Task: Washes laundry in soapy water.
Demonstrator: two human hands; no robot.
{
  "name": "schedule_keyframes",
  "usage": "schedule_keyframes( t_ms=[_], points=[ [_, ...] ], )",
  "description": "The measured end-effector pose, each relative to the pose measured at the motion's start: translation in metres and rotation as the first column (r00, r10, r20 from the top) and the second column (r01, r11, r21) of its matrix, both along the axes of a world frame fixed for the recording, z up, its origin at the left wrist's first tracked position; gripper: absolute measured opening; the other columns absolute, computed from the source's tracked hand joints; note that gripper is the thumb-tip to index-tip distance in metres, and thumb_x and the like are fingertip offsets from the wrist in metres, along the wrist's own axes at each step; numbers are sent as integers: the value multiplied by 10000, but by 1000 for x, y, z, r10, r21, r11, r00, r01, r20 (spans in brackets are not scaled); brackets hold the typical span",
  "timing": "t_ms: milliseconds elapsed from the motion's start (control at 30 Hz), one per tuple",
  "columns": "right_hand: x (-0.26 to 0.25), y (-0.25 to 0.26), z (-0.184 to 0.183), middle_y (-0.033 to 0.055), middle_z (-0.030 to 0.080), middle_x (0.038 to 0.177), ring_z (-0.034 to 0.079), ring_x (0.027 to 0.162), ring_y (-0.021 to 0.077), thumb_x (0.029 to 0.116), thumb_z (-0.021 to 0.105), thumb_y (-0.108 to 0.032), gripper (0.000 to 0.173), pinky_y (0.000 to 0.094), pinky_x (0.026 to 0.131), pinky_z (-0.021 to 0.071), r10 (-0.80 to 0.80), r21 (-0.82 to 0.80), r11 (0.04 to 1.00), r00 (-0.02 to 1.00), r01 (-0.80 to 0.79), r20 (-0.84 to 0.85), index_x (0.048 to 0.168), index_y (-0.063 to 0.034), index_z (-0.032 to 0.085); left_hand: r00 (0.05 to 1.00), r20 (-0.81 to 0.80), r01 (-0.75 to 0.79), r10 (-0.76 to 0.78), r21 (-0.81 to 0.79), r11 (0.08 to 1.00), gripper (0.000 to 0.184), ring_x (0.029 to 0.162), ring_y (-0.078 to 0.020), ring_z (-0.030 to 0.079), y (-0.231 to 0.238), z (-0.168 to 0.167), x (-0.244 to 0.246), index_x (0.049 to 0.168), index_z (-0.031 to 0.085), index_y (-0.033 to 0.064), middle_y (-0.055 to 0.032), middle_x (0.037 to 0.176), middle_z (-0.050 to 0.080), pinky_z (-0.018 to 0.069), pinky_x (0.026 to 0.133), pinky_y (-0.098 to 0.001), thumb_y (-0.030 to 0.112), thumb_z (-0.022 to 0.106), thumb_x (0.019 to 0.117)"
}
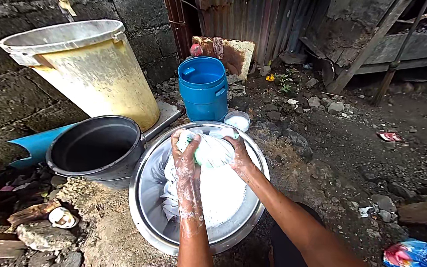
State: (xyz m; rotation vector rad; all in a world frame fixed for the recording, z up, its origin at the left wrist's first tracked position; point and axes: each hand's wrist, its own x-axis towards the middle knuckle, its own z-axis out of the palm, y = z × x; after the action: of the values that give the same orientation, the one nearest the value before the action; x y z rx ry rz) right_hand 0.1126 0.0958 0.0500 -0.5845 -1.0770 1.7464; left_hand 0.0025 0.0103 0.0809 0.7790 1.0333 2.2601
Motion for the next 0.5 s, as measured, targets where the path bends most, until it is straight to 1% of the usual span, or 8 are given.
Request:
schedule_keyframes(
  t_ms=[100,167,233,333,367,400,433,500],
  points=[
    [6,2,15,73,664,1121,645,943,168,829,712,-100,506,385,764,564,-158,80,986,973,147,166,1319,-146,596,983,104,-133,152,-167,977,338,812,-141,688,5,-1,13,1224,562,120,-46,961,687,607,706,-331,89,717,926],
    [6,0,15,103,669,1172,649,1011,196,800,720,-97,534,421,818,563,-282,251,942,932,223,228,1321,-123,606,956,203,-150,212,-280,948,335,865,-174,688,11,-8,19,1260,567,83,-88,1010,685,602,753,-378,148,695,958],
    [6,-7,21,128,695,1147,669,1023,218,785,724,-57,490,439,848,569,-416,501,826,880,259,231,1267,-59,637,937,300,-74,179,-331,941,308,934,-195,672,13,-14,22,1287,572,69,-105,1071,674,585,814,-408,176,623,1003],
    [5,-28,28,163,714,1113,703,1017,267,725,793,-61,428,448,846,601,-547,815,532,828,230,124,1137,12,702,940,337,83,48,-362,928,162,782,-128,660,4,-15,17,1084,616,111,-35,879,667,583,691,-325,231,514,1045],
    [2,-35,28,159,727,1068,718,977,264,707,804,-107,393,421,805,616,-580,876,417,813,242,52,1080,-1,736,969,248,104,-9,-371,923,183,762,-93,656,-3,-17,14,1045,621,124,-9,849,667,573,676,-279,232,473,1057],
    [-1,-44,27,158,738,1032,725,958,263,709,809,-145,348,402,792,620,-588,913,324,808,247,-10,1032,-21,766,995,67,89,-68,-397,914,206,824,-58,661,-14,-22,8,1090,632,126,9,907,683,565,733,-238,210,445,1068],
    [-4,-53,24,145,747,1015,727,963,258,741,806,-170,280,391,806,622,-588,939,252,808,234,-43,998,-59,788,973,-186,44,-136,-429,902,253,967,-58,642,-28,-30,0,1218,623,85,-15,1055,682,534,861,-242,169,432,1076],
    [-7,-73,16,131,754,988,723,976,274,813,771,-176,143,416,827,609,-556,971,151,828,186,-73,944,-132,812,733,-640,-82,-232,-422,903,344,1213,-122,597,-49,-36,-20,1355,595,44,-75,1292,653,473,1057,-327,139,468,1050]
  ],
)
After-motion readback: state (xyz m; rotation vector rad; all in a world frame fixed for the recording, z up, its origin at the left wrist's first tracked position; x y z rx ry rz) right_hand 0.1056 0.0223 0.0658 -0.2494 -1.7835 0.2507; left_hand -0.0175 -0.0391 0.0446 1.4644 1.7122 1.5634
